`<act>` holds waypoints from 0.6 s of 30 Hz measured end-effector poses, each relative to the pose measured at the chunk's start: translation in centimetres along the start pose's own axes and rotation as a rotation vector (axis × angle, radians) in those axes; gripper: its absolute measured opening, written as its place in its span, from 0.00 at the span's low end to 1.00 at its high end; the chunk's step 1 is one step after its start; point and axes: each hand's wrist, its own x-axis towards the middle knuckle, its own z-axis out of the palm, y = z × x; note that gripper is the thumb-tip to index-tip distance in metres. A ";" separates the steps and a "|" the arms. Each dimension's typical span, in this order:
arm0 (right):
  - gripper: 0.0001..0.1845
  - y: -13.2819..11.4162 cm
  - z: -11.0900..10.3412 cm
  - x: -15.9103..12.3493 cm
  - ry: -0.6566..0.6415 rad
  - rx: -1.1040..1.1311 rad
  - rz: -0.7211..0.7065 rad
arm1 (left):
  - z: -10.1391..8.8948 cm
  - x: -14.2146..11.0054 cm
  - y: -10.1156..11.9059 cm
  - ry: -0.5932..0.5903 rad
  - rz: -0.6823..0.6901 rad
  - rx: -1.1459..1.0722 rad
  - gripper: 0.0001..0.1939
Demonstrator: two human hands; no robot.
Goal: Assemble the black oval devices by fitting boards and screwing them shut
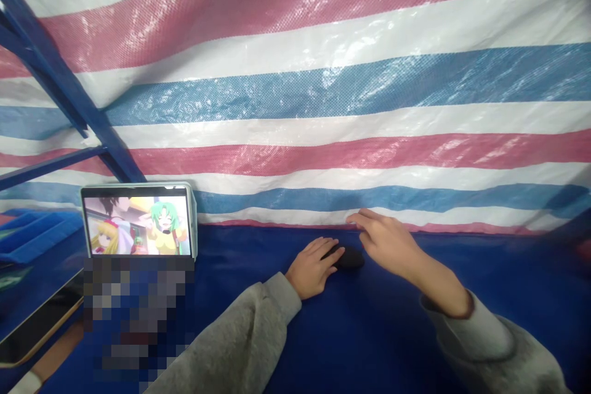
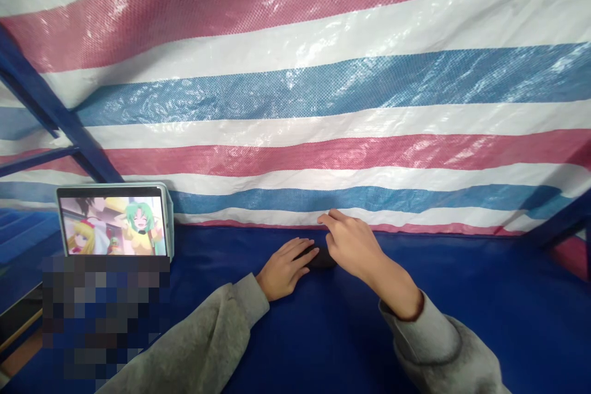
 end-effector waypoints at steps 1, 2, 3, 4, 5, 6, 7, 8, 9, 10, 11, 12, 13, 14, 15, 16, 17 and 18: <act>0.22 0.0 0.0 0.0 -0.002 0.002 0.005 | 0.0 0.0 0.0 -0.001 -0.001 -0.002 0.23; 0.22 0.0 0.0 0.0 0.002 -0.003 0.018 | 0.0 0.0 0.0 -0.001 -0.002 -0.003 0.23; 0.21 0.0 0.1 0.1 0.006 -0.007 0.033 | 0.0 0.0 0.0 -0.002 -0.002 -0.006 0.23; 0.20 0.0 0.2 0.1 0.011 -0.012 0.048 | 0.0 0.0 0.0 -0.003 -0.003 -0.007 0.23; 0.20 0.1 0.3 0.1 0.015 -0.017 0.059 | -0.1 0.0 0.0 -0.005 -0.005 -0.007 0.22; 0.20 0.2 0.4 0.2 0.015 -0.024 0.063 | -0.1 0.0 0.0 -0.007 -0.007 -0.007 0.22; 0.21 0.2 0.4 0.2 0.011 -0.034 0.058 | -0.1 0.1 0.0 -0.010 -0.009 -0.007 0.22; 0.22 0.3 0.5 0.2 0.004 -0.045 0.045 | -0.1 0.1 0.1 -0.011 -0.012 -0.007 0.22; 0.24 0.3 0.5 0.2 -0.001 -0.058 0.028 | -0.2 0.1 0.1 -0.011 -0.013 -0.006 0.22; 0.25 0.3 0.5 0.1 -0.002 -0.069 0.014 | -0.2 0.1 0.1 -0.011 -0.011 -0.005 0.22; 0.26 0.3 0.4 0.1 -0.003 -0.072 0.003 | -0.1 0.1 0.1 -0.010 -0.005 -0.004 0.22; 0.26 0.2 0.4 0.1 -0.004 -0.066 -0.005 | -0.1 0.1 0.1 -0.009 0.001 -0.002 0.22; 0.26 0.2 0.3 0.0 -0.002 -0.053 -0.010 | -0.1 0.1 0.1 -0.008 0.006 0.000 0.22; 0.26 0.1 0.3 0.0 0.000 -0.037 -0.013 | -0.1 0.1 0.1 -0.006 0.008 0.001 0.23; 0.26 0.1 0.3 0.0 0.003 -0.025 -0.012 | -0.1 0.1 0.1 -0.005 0.007 0.001 0.23; 0.25 0.1 0.3 0.0 0.007 -0.018 -0.011 | -0.1 0.1 0.1 -0.004 0.003 0.000 0.22; 0.24 0.1 0.4 0.0 0.014 -0.022 -0.003 | 0.0 0.1 0.1 -0.004 -0.001 -0.001 0.22; 0.23 0.2 0.5 0.1 0.023 -0.035 0.012 | 0.0 0.0 0.0 -0.006 -0.004 -0.004 0.22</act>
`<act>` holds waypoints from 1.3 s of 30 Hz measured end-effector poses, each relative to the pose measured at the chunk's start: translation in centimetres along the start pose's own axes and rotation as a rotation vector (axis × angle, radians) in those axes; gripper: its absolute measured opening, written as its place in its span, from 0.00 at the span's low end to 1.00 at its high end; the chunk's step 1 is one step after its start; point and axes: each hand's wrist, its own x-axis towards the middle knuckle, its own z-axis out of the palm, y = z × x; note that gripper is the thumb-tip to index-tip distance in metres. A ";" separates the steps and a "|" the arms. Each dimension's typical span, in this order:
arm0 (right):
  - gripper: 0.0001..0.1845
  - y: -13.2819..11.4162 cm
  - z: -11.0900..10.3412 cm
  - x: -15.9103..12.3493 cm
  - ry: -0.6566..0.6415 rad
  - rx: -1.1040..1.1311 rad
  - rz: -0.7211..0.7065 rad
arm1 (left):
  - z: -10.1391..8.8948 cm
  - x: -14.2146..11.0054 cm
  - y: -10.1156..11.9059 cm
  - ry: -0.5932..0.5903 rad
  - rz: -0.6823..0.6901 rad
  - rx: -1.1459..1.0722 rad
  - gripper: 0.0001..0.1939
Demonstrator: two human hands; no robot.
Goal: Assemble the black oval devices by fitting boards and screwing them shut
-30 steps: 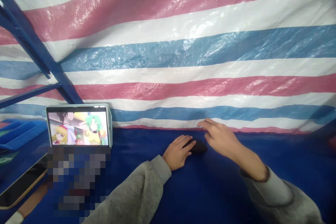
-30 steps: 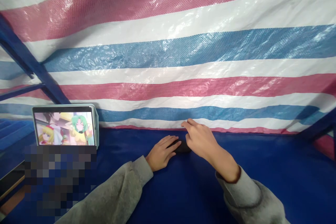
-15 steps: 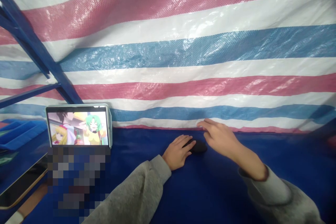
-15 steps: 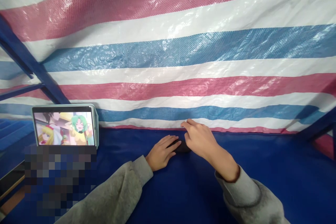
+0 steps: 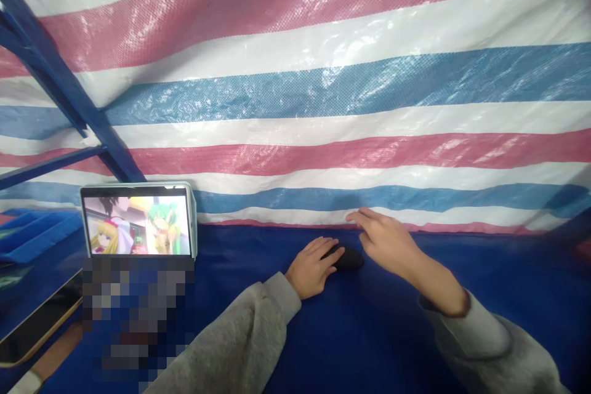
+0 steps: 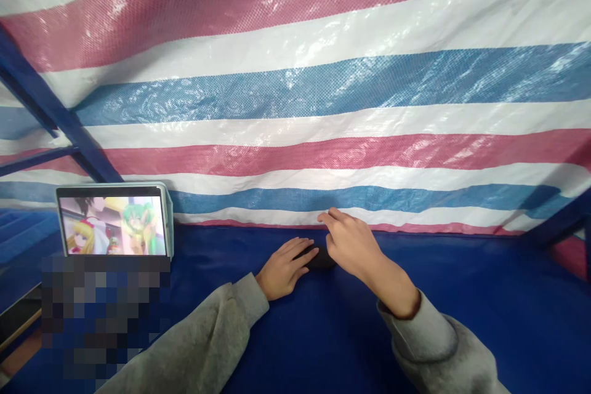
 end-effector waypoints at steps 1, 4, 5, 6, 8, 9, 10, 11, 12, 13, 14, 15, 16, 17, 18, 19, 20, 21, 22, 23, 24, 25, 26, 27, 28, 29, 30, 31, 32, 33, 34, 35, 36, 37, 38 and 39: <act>0.22 0.1 0.1 0.0 0.007 -0.019 0.021 | 0.0 0.0 0.0 -0.003 -0.001 -0.002 0.23; 0.21 0.3 0.5 0.1 0.017 -0.070 0.061 | 0.0 0.0 0.0 -0.012 -0.006 -0.006 0.23; 0.22 0.4 0.5 0.1 0.016 -0.076 0.055 | 0.0 0.0 0.0 -0.012 -0.008 -0.006 0.23; 0.23 0.4 0.5 0.1 0.014 -0.075 0.040 | 0.0 0.0 0.0 -0.010 -0.010 -0.005 0.23; 0.25 0.3 0.3 0.0 0.015 -0.053 -0.006 | 0.0 0.0 0.0 -0.004 -0.010 -0.001 0.22; 0.25 0.2 0.2 0.0 0.016 -0.034 -0.028 | 0.0 0.0 0.0 -0.002 -0.009 0.001 0.22; 0.26 0.2 0.1 -0.1 0.014 -0.015 -0.043 | 0.1 0.0 -0.1 0.001 -0.009 0.003 0.22; 0.26 0.1 0.1 -0.1 0.012 0.003 -0.047 | 0.1 0.0 -0.1 0.001 -0.010 0.004 0.22; 0.25 0.1 0.1 -0.1 0.014 0.020 -0.041 | 0.1 0.0 -0.1 0.001 -0.010 0.005 0.22; 0.23 0.1 0.1 -0.1 0.019 0.037 -0.025 | 0.1 0.0 -0.1 0.001 -0.011 0.005 0.22; 0.21 0.2 0.2 0.0 0.028 0.054 -0.006 | 0.1 -0.1 -0.1 0.001 -0.011 0.004 0.22; 0.20 0.2 0.3 0.0 0.036 0.072 0.006 | 0.2 -0.1 -0.1 0.003 -0.011 0.003 0.22; 0.19 0.2 0.3 0.0 0.041 0.089 0.006 | 0.2 -0.1 -0.1 0.004 -0.011 0.002 0.22; 0.20 0.2 0.4 0.0 0.043 0.103 -0.002 | 0.2 -0.1 -0.1 0.005 -0.012 0.000 0.22; 0.20 0.2 0.4 0.0 0.042 0.114 -0.014 | 0.1 -0.1 -0.1 0.007 -0.014 -0.003 0.22; 0.22 0.2 0.3 0.0 0.036 0.123 -0.027 | 0.1 -0.1 -0.1 0.009 -0.017 -0.005 0.22; 0.23 0.2 0.3 0.0 0.027 0.134 -0.036 | 0.1 0.0 -0.1 0.010 -0.022 -0.006 0.22; 0.23 0.2 0.2 0.0 0.020 0.142 -0.035 | 0.1 0.0 -0.1 0.011 -0.026 -0.007 0.22; 0.23 0.2 0.1 0.0 0.017 0.146 -0.021 | 0.0 0.0 -0.1 0.011 -0.029 -0.008 0.22; 0.22 0.2 0.1 0.0 0.018 0.144 0.004 | 0.0 -0.1 -0.1 0.011 -0.031 -0.008 0.22; 0.21 0.2 0.1 0.0 0.020 0.141 0.034 | 0.0 -0.1 -0.1 0.009 -0.032 -0.008 0.22; 0.19 0.2 0.1 0.0 0.028 0.139 0.063 | 0.0 -0.1 -0.1 0.007 -0.033 -0.008 0.22; 0.18 0.2 0.2 0.1 0.041 0.140 0.082 | 0.0 -0.1 -0.1 0.006 -0.033 -0.008 0.22; 0.18 0.3 0.2 0.1 0.054 0.145 0.087 | 0.0 -0.1 -0.1 0.007 -0.035 -0.008 0.22; 0.18 0.3 0.3 0.1 0.065 0.150 0.077 | 0.0 -0.1 -0.1 0.009 -0.039 -0.009 0.22; 0.19 0.3 0.3 0.1 0.072 0.153 0.056 | 0.0 -0.1 -0.1 0.012 -0.043 -0.010 0.22; 0.19 0.3 0.4 0.1 0.074 0.148 0.037 | 0.0 -0.1 -0.1 0.014 -0.045 -0.011 0.22; 0.20 0.3 0.4 0.1 0.070 0.135 0.030 | 0.1 -0.1 -0.1 0.014 -0.043 -0.012 0.22; 0.20 0.3 0.4 0.1 0.061 0.117 0.038 | 0.1 -0.1 -0.1 0.011 -0.039 -0.012 0.22; 0.20 0.3 0.4 0.0 0.051 0.096 0.060 | 0.1 -0.1 -0.1 0.008 -0.034 -0.010 0.22; 0.19 0.3 0.4 0.0 0.044 0.076 0.090 | 0.0 -0.1 -0.1 0.004 -0.029 -0.008 0.22; 0.18 0.3 0.4 0.0 0.044 0.061 0.119 | 0.0 -0.1 0.0 0.002 -0.027 -0.005 0.22; 0.18 0.3 0.4 0.0 0.049 0.059 0.135 | 0.0 0.0 0.0 0.002 -0.028 -0.002 0.22; 0.18 0.3 0.4 0.0 0.056 0.068 0.130 | 0.0 0.0 0.0 0.002 -0.030 0.000 0.22; 0.18 0.3 0.4 0.0 0.064 0.083 0.107 | -0.1 0.0 0.0 0.004 -0.034 0.000 0.22; 0.19 0.2 0.4 0.0 0.070 0.098 0.074 | -0.1 0.0 0.0 0.007 -0.036 0.001 0.21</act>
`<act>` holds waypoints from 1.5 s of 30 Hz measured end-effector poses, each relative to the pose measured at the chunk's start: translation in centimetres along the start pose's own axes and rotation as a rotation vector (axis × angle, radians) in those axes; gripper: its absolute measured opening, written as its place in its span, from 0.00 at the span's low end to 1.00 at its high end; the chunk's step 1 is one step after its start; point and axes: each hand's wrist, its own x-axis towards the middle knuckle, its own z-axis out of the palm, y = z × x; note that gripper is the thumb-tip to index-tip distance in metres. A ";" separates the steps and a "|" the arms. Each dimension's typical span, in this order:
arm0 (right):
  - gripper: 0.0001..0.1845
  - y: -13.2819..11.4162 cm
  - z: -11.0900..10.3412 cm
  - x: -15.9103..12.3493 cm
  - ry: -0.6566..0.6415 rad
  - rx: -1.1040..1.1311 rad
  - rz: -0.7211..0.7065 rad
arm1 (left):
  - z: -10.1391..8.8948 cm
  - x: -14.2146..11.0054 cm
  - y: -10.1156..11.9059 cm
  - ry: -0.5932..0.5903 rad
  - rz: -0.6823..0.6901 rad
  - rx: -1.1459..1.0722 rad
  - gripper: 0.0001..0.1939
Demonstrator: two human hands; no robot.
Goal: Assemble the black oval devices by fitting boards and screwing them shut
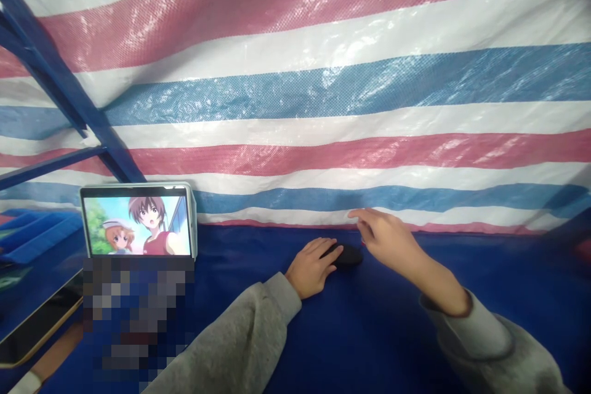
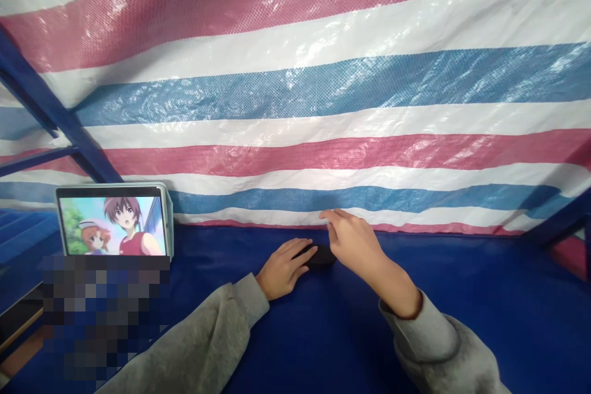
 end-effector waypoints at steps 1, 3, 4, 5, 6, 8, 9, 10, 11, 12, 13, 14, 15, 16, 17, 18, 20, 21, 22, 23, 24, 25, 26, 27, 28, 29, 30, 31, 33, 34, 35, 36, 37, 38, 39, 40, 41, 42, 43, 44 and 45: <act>0.19 0.0 0.0 0.0 -0.002 0.011 -0.034 | 0.0 0.0 0.0 0.002 -0.001 0.001 0.21; 0.20 -0.1 0.0 -0.1 -0.011 -0.013 -0.059 | 0.0 0.0 0.0 0.007 0.001 0.004 0.21; 0.19 -0.1 0.1 -0.1 -0.009 -0.045 -0.040 | 0.0 0.0 0.0 0.009 0.004 0.005 0.21; 0.18 -0.1 0.1 -0.1 -0.006 -0.078 -0.007 | 0.0 0.0 0.0 0.009 0.006 0.007 0.21; 0.16 -0.1 0.2 -0.1 -0.001 -0.104 0.028 | 0.0 0.0 0.0 0.008 0.008 0.007 0.21; 0.15 0.0 0.3 0.0 0.007 -0.105 0.055 | 0.0 0.0 0.1 0.006 0.007 0.004 0.21; 0.15 0.0 0.3 0.0 0.007 -0.081 0.035 | 0.0 0.0 0.1 0.006 0.004 0.002 0.21; 0.16 0.0 0.3 0.0 0.006 -0.054 0.002 | 0.0 0.0 0.1 0.006 0.002 0.001 0.21; 0.17 0.0 0.3 0.0 0.007 -0.034 -0.035 | 0.0 0.0 0.1 0.008 0.000 0.000 0.21; 0.18 0.0 0.3 -0.1 0.006 -0.021 -0.066 | 0.0 0.0 0.1 0.009 0.000 0.001 0.21; 0.19 0.0 0.2 -0.1 0.002 -0.017 -0.086 | 0.0 0.0 0.0 0.009 0.002 0.002 0.22; 0.19 -0.1 0.2 -0.1 -0.006 -0.020 -0.091 | 0.0 0.0 0.0 0.009 0.005 0.004 0.22; 0.19 0.0 0.1 -0.1 -0.013 -0.024 -0.082 | 0.0 0.0 0.0 0.009 0.008 0.007 0.22; 0.18 0.0 0.1 -0.1 -0.018 -0.028 -0.063 | 0.1 0.0 0.0 0.008 0.009 0.009 0.22; 0.17 0.0 0.1 -0.1 -0.017 -0.030 -0.041 | 0.1 0.0 0.0 0.008 0.009 0.010 0.22; 0.17 0.0 0.1 -0.1 -0.013 -0.027 -0.022 | 0.1 0.0 0.0 0.005 0.007 0.011 0.22; 0.17 0.0 0.0 0.0 -0.001 -0.015 -0.014 | 0.1 0.0 0.0 0.004 0.004 0.012 0.22; 0.18 0.0 0.0 0.0 0.001 -0.010 -0.024 | 0.1 0.0 0.0 0.004 0.003 0.011 0.22; 0.18 0.0 -0.1 0.0 0.000 -0.010 -0.038 | 0.1 0.0 0.0 0.006 0.002 0.011 0.22; 0.19 -0.1 -0.1 0.0 -0.004 -0.015 -0.050 | 0.1 0.0 0.0 0.006 0.003 0.010 0.22; 0.18 -0.1 -0.1 -0.1 -0.009 -0.025 -0.054 | 0.1 0.0 0.0 0.007 0.004 0.010 0.22; 0.17 -0.1 -0.2 -0.1 -0.013 -0.038 -0.047 | 0.1 0.0 0.0 0.008 0.006 0.010 0.22; 0.16 -0.1 -0.1 -0.1 -0.014 -0.050 -0.033 | 0.1 0.0 0.0 0.007 0.008 0.010 0.22; 0.14 -0.1 -0.1 -0.1 -0.012 -0.058 -0.015 | 0.1 0.0 0.0 0.006 0.010 0.009 0.22; 0.13 -0.1 -0.1 -0.1 -0.006 -0.059 -0.001 | 0.1 0.0 0.0 0.007 0.011 0.007 0.22; 0.14 0.0 0.0 0.0 0.002 -0.052 0.002 | 0.0 0.0 0.0 0.007 0.011 0.004 0.22; 0.15 0.0 0.0 0.0 0.009 -0.038 -0.009 | 0.0 0.0 0.0 0.008 0.010 0.001 0.22; 0.15 0.0 0.0 0.0 0.013 -0.021 -0.031 | 0.0 0.0 0.0 0.008 0.010 -0.001 0.22; 0.17 0.0 0.0 -0.1 0.012 -0.001 -0.072 | 0.1 0.0 0.0 0.010 0.009 0.000 0.22; 0.17 -0.1 0.0 -0.1 0.012 -0.001 -0.078 | 0.1 0.0 0.0 0.009 0.010 0.003 0.22; 0.16 -0.1 0.0 -0.1 0.015 -0.003 -0.071 | 0.1 0.0 0.0 0.007 0.011 0.007 0.22; 0.16 -0.1 0.0 -0.1 0.022 -0.004 -0.057 | 0.1 0.0 0.0 0.004 0.011 0.011 0.22; 0.15 -0.1 0.0 0.0 0.033 -0.002 -0.041 | 0.1 0.0 0.0 0.001 0.013 0.014 0.22; 0.14 -0.1 0.1 0.0 0.048 0.000 -0.026 | 0.0 0.0 0.0 -0.001 0.015 0.015 0.22; 0.15 -0.1 0.1 0.0 0.062 0.001 -0.018 | 0.0 0.0 0.0 -0.002 0.018 0.015 0.22; 0.15 -0.1 0.1 0.0 0.071 -0.003 -0.014 | 0.0 0.1 0.1 -0.002 0.020 0.014 0.22; 0.15 -0.1 0.2 0.0 0.074 -0.010 -0.014 | -0.1 0.1 0.1 0.000 0.021 0.014 0.22; 0.15 -0.1 0.2 0.0 0.074 -0.021 -0.014 | -0.2 0.1 0.2 0.004 0.022 0.015 0.22; 0.16 -0.1 0.2 0.0 0.072 -0.033 -0.011 | -0.2 0.1 0.2 0.008 0.023 0.016 0.22; 0.15 -0.1 0.2 0.0 0.069 -0.042 -0.006 | -0.3 0.2 0.3 0.009 0.023 0.018 0.22; 0.14 -0.1 0.3 0.0 0.067 -0.046 0.001 | -0.3 0.2 0.3 0.010 0.023 0.019 0.22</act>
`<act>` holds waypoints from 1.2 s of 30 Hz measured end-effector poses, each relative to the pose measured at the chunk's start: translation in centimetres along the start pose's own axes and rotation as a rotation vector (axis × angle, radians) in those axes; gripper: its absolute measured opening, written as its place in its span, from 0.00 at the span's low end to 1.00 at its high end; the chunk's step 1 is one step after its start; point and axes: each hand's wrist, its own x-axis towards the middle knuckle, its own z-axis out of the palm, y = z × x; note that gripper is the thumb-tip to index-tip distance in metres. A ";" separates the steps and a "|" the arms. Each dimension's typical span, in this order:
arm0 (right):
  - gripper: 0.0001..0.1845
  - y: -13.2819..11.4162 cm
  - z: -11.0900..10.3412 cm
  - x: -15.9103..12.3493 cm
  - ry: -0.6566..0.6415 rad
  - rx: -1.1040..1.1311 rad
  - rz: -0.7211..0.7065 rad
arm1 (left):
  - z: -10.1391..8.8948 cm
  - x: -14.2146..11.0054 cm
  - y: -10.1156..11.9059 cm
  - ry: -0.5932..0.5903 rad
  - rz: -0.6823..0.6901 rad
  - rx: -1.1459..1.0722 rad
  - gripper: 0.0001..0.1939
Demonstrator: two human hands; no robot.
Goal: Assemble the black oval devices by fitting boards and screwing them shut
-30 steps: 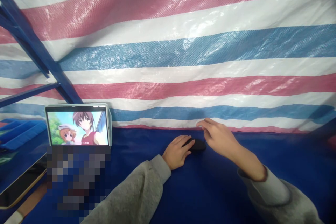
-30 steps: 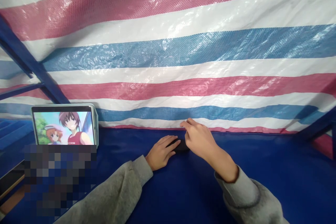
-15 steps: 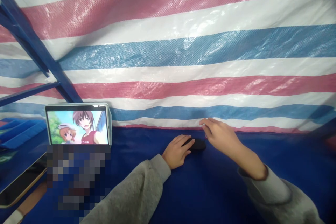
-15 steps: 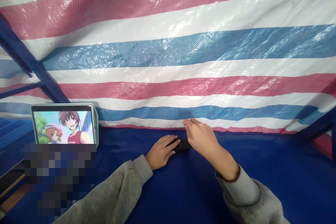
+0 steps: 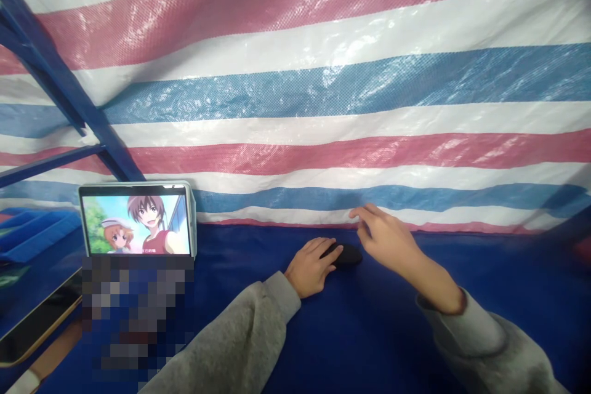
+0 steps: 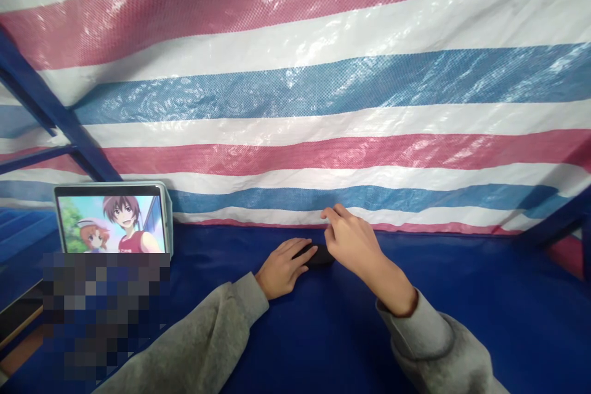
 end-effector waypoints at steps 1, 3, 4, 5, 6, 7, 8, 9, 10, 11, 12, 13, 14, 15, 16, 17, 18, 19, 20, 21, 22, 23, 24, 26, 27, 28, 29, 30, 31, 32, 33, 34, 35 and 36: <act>0.14 0.0 0.0 0.0 0.001 -0.001 0.005 | 0.0 0.0 0.0 0.000 -0.001 0.002 0.22; 0.14 0.0 0.1 0.0 0.009 0.006 -0.007 | -0.1 0.0 0.1 -0.002 -0.004 0.003 0.22; 0.14 0.0 0.1 0.0 0.013 0.008 -0.022 | -0.1 0.0 0.1 -0.003 -0.007 0.004 0.22; 0.15 0.1 0.1 0.0 0.016 0.008 -0.035 | -0.1 0.0 0.1 -0.001 -0.011 0.005 0.22; 0.15 0.1 0.1 0.0 0.015 0.007 -0.043 | -0.1 0.0 0.2 -0.001 -0.013 0.007 0.22; 0.14 0.1 0.1 0.1 0.009 0.006 -0.044 | -0.1 0.0 0.2 -0.002 -0.014 0.008 0.22; 0.13 0.1 0.1 0.1 -0.001 0.008 -0.039 | -0.1 0.0 0.2 -0.001 -0.015 0.010 0.22; 0.13 0.1 0.1 0.1 -0.011 0.014 -0.032 | -0.2 0.0 0.2 -0.002 -0.015 0.012 0.22; 0.14 0.1 0.1 0.1 -0.019 0.022 -0.028 | -0.2 0.0 0.2 -0.003 -0.015 0.014 0.22; 0.14 0.1 0.0 0.1 -0.025 0.032 -0.030 | -0.2 0.1 0.2 -0.005 -0.016 0.016 0.22; 0.15 0.1 0.0 0.1 -0.026 0.041 -0.037 | -0.2 0.1 0.2 -0.007 -0.016 0.019 0.22; 0.15 0.1 0.0 0.1 -0.026 0.048 -0.047 | -0.2 0.1 0.2 -0.006 -0.016 0.021 0.22; 0.16 0.1 0.0 0.1 -0.025 0.052 -0.054 | -0.2 0.1 0.2 -0.007 -0.013 0.023 0.22; 0.16 0.1 0.0 0.0 -0.026 0.054 -0.057 | -0.1 0.1 0.2 -0.007 -0.009 0.023 0.22; 0.16 0.1 0.0 0.0 -0.028 0.054 -0.054 | -0.1 0.0 0.1 -0.005 -0.007 0.022 0.22; 0.15 0.1 -0.1 0.0 -0.031 0.052 -0.045 | -0.1 0.0 0.1 -0.005 -0.006 0.019 0.22; 0.15 0.1 -0.1 0.0 -0.032 0.045 -0.032 | -0.1 0.0 0.0 -0.007 -0.008 0.017 0.22; 0.16 0.1 -0.1 0.0 -0.033 0.037 -0.021 | -0.1 0.0 0.0 -0.009 -0.012 0.015 0.22; 0.16 0.2 -0.1 0.1 -0.035 0.031 -0.017 | -0.1 0.0 0.0 -0.012 -0.014 0.015 0.22; 0.16 0.2 -0.2 0.1 -0.038 0.025 -0.022 | 0.0 0.0 0.0 -0.013 -0.017 0.014 0.22; 0.17 0.1 -0.2 0.0 -0.040 0.019 -0.028 | 0.0 -0.1 0.0 -0.014 -0.017 0.013 0.22; 0.17 0.1 -0.2 0.0 -0.040 0.015 -0.032 | 0.0 -0.1 0.0 -0.014 -0.017 0.013 0.23; 0.17 0.1 -0.2 0.0 -0.040 0.013 -0.031 | 0.0 -0.1 0.0 -0.012 -0.016 0.013 0.23; 0.16 0.0 -0.3 0.0 -0.033 0.010 -0.017 | 0.0 -0.1 -0.1 -0.009 -0.016 0.014 0.23; 0.16 -0.1 -0.3 0.0 -0.027 0.007 -0.013 | 0.1 -0.1 -0.1 -0.007 -0.017 0.014 0.23; 0.16 -0.1 -0.3 0.0 -0.023 0.004 -0.016 | 0.1 -0.1 -0.1 -0.006 -0.018 0.013 0.22; 0.16 -0.1 -0.3 0.0 -0.023 -0.001 -0.025 | 0.1 -0.1 -0.1 -0.006 -0.019 0.011 0.22; 0.17 -0.1 -0.3 0.0 -0.022 -0.007 -0.033 | 0.1 -0.1 -0.1 -0.007 -0.019 0.010 0.22; 0.17 -0.2 -0.2 0.0 -0.022 -0.012 -0.037 | 0.1 -0.1 -0.1 -0.008 -0.019 0.008 0.22; 0.16 -0.1 -0.1 -0.1 -0.023 -0.012 -0.036 | 0.1 -0.1 -0.1 -0.008 -0.017 0.006 0.22; 0.15 -0.1 0.0 -0.1 -0.022 -0.009 -0.032 | 0.1 -0.1 -0.1 -0.008 -0.015 0.004 0.22; 0.14 -0.1 0.1 -0.1 -0.018 -0.004 -0.029 | 0.1 -0.1 -0.1 -0.007 -0.015 0.003 0.22; 0.14 -0.1 0.2 -0.1 -0.012 0.002 -0.030 | 0.1 -0.1 -0.1 -0.006 -0.015 0.002 0.22; 0.14 -0.1 0.3 -0.1 -0.007 0.009 -0.035 | 0.1 -0.1 -0.1 -0.005 -0.017 0.002 0.22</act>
